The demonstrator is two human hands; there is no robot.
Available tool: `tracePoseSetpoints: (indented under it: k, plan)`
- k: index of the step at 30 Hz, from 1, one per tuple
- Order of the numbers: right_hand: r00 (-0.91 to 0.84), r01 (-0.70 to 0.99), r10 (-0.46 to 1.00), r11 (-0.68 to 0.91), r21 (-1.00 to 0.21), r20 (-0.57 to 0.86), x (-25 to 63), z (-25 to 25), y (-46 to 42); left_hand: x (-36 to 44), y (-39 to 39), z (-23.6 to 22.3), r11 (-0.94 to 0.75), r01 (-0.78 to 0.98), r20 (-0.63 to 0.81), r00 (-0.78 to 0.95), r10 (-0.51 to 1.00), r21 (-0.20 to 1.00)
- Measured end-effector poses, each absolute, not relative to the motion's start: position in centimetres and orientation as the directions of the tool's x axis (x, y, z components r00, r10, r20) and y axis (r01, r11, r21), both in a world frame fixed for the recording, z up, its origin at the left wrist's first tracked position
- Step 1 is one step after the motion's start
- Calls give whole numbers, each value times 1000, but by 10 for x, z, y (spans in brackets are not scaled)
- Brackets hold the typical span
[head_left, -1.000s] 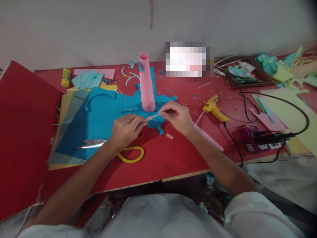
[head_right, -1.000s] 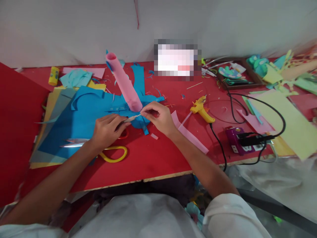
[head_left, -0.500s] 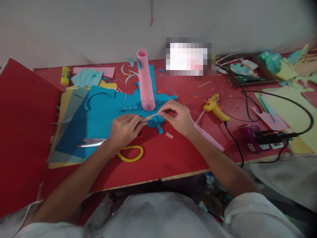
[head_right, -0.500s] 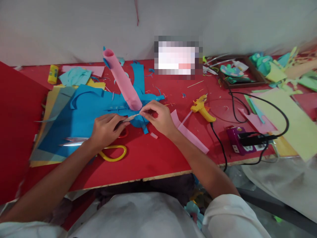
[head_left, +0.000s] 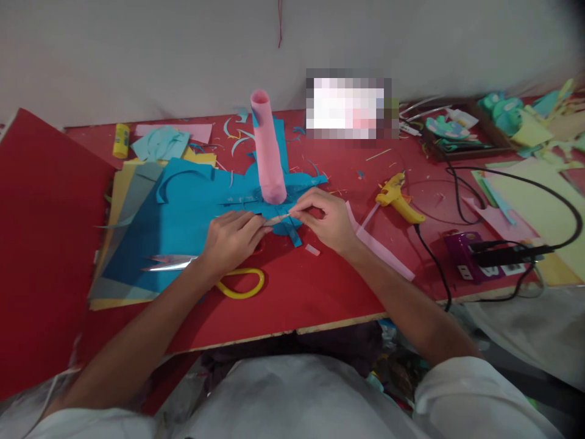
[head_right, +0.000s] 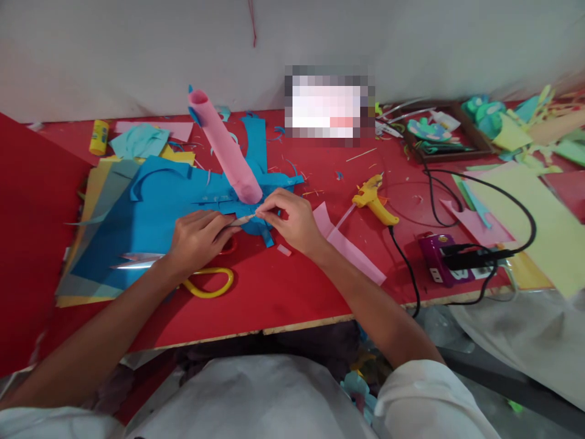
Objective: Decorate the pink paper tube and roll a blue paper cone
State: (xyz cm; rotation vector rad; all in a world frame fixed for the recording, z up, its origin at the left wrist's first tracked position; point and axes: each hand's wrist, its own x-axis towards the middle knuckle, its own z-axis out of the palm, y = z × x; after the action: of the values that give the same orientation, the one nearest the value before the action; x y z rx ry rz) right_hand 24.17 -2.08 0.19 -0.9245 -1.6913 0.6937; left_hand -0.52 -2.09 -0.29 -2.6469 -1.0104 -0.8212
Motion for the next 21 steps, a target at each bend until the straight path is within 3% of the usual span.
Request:
tracePoseSetpoints:
  k: [21]
  plan:
    - [-160,274,880,475,-836,447,244,5,-21,-5,-21,-2,-714,694,537,569,623,93]
